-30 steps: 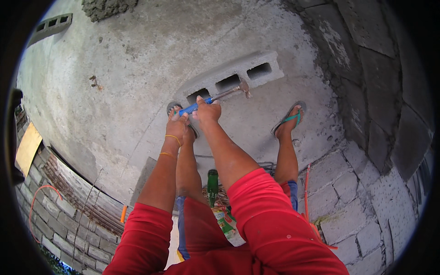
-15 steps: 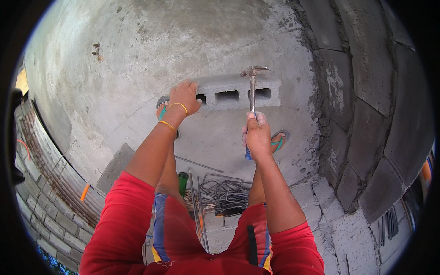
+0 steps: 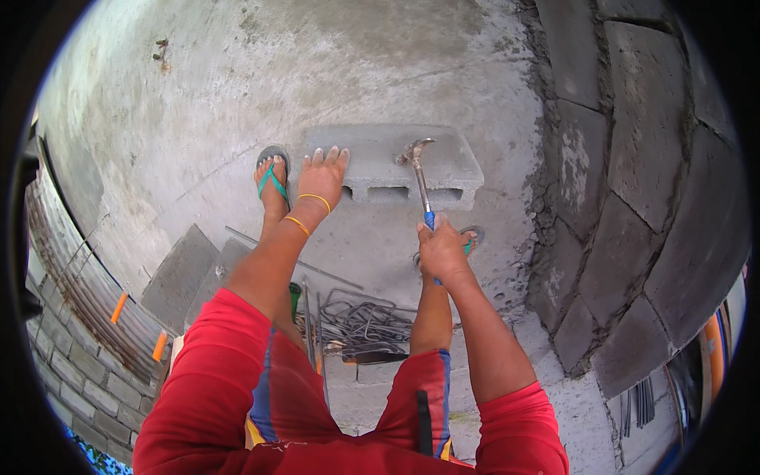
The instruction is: The person breaks a concrete block with a hammer, places it on a wall, and applies mortar with a trowel to secure the blocks. The person repeatedly scoops mortar and spreads it along the top of the block wall.
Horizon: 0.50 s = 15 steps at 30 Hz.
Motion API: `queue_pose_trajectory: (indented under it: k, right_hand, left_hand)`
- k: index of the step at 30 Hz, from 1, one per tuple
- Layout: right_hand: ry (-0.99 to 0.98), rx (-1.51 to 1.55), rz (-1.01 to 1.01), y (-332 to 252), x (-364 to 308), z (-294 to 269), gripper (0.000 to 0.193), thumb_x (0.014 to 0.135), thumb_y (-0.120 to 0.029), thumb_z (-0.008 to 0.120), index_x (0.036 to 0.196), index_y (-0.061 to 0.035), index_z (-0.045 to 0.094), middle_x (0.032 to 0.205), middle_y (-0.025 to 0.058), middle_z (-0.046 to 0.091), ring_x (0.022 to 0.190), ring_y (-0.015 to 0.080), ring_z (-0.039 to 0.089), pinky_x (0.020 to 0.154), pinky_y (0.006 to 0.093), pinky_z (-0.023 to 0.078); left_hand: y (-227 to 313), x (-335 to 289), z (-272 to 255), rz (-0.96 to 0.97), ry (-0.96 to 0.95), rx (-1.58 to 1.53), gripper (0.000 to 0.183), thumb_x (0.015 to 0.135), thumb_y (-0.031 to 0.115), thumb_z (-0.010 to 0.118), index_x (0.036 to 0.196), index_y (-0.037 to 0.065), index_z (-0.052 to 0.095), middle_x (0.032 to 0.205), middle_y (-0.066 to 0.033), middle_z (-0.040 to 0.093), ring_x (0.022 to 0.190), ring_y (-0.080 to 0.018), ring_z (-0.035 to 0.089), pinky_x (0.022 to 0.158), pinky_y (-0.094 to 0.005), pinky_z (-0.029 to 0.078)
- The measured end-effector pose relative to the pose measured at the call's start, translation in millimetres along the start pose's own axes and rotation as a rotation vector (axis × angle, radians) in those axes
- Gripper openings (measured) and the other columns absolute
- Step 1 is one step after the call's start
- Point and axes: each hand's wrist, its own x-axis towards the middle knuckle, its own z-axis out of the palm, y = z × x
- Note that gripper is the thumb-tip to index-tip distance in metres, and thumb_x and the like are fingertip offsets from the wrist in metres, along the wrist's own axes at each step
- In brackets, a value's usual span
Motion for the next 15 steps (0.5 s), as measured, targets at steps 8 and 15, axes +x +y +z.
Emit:
queue_pose_trajectory:
  k: [8,15]
  right_hand:
    - [0.303,0.491,-0.016,-64,9,-61,0.033,0.104,-0.031,0.055,0.099,0.0008,0.05,0.08,0.0209,0.062,0.075,0.0399,0.063,0.069,0.0463,0.05]
    - [-0.116,0.13,0.139,-43,40,-30,0.029,0.102,-0.027,0.054,0.101,0.0025,0.05,0.086,0.03,0.065,0.083,0.05,0.064,0.073,0.0521,0.05]
  left_hand:
    - [0,-1,9,-0.009,0.03,-0.036,0.05,0.094,0.012,0.056,0.144,0.013,0.053,0.148,-0.0115,0.053,0.134,-0.0375,0.052,0.111,-0.0539,0.04]
    - [1,1,4,-0.018,0.039,-0.027,0.05,0.095,0.012,0.055,0.145,0.013,0.052,0.149,-0.0118,0.053,0.135,-0.0383,0.051,0.111,-0.0553,0.039]
